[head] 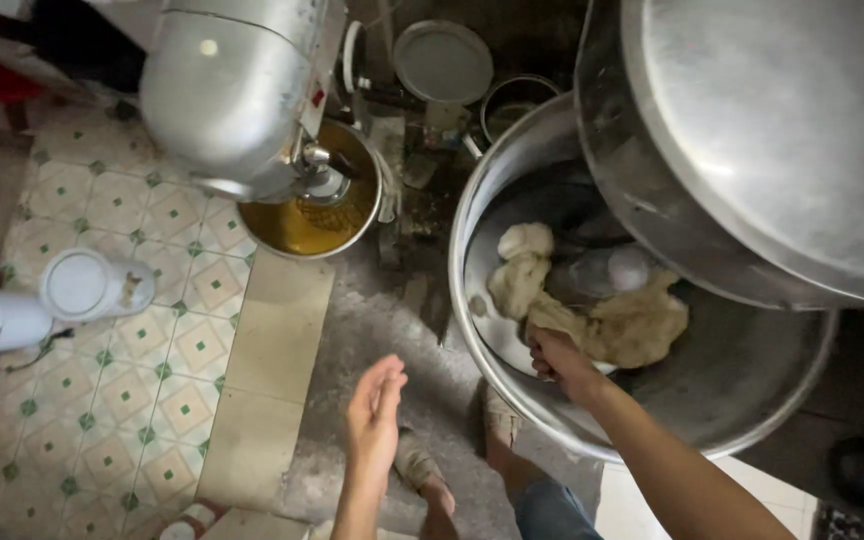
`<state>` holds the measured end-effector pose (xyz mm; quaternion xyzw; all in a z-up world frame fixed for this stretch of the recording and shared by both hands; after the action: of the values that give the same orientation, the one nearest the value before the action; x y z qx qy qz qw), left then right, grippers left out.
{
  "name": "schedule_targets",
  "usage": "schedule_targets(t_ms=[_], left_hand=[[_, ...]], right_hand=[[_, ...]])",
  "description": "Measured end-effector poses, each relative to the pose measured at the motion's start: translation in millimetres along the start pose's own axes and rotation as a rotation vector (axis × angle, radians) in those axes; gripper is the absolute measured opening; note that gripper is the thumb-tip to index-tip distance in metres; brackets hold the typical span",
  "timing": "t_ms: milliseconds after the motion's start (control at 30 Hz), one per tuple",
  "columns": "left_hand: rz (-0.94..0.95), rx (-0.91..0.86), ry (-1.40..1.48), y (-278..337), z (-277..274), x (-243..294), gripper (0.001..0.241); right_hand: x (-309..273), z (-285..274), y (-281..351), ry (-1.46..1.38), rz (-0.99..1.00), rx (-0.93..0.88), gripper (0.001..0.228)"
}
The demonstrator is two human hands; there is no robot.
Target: Checking the consistency and elasticity of dough inside an industrial mixer.
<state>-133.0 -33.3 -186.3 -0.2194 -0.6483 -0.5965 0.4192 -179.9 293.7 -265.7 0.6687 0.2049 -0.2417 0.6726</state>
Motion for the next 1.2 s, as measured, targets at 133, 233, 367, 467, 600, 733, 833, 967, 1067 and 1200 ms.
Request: schedule_targets(t_ms=[133, 233, 367, 467, 600, 733, 833, 967, 1067, 1200], left_hand=[[0.058, -0.084, -0.028, -17.4, -4.9, -20.0, 0.042], [-0.122, -0.056, -0.144, -14.7, -6.9, -19.8, 0.044], [-0.164, -0.03, -0.098, -31.6, -16.8, -43.7, 0.045], [-0.161, 0.003, -0.053, -34.7, -18.1, -39.0, 0.047], [-0.164, 0.025, -0.003, -39.9, -14.2, -31.9, 0.048], [-0.152, 0.011, -0.011, -44.4, -4.9, -15.5, 0.048], [-0.213, 0.021, -0.051, -48.0, -2.4, -17.0, 0.049], [-0.183, 0.024, -0.037, -59.6, -7.9, -49.0, 0.047], [-0.137, 0.027, -0.01, -71.5, -10.3, -79.4, 0.044], [-0.121, 0.05, -0.014, -78.7, -16.7, -118.6, 0.042]], right_hand=[[15.4, 9.4, -36.3, -0.015, 0.009, 0.02, 0.039], [11.4, 16.4, -51.6, 0.065, 0.009, -0.029, 0.05], [4.7, 10.4, -80.0, 0.254, 0.046, 0.036, 0.05], [15.2, 1.7, -110.5, 0.195, 0.001, 0.08, 0.046], [9.2, -0.6, -118.9, 0.123, -0.062, 0.121, 0.048], [8.1, -3.9, -123.3, 0.223, -0.076, 0.217, 0.045], [25.9, -36.3, -161.2, 0.369, -0.433, 0.277, 0.053], [64.5, -106.3, -171.4, 0.665, -0.456, 0.351, 0.051], [56.9, -76.2, -210.0, 0.809, -0.4, 0.211, 0.046], [65.6, -73.0, -224.5, 1.0, -0.321, 0.001, 0.046]])
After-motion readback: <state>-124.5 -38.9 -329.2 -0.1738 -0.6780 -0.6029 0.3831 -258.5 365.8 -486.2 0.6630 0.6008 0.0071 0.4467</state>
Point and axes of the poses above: each hand's wrist, its own y-axis away from the middle knuckle, its own z-axis out of the palm, x = y × z, the point moved 9 cm from there along -y, towards the middle knuckle, and after that the axes turned 6 degrees about -z, right-handed, at the moved point
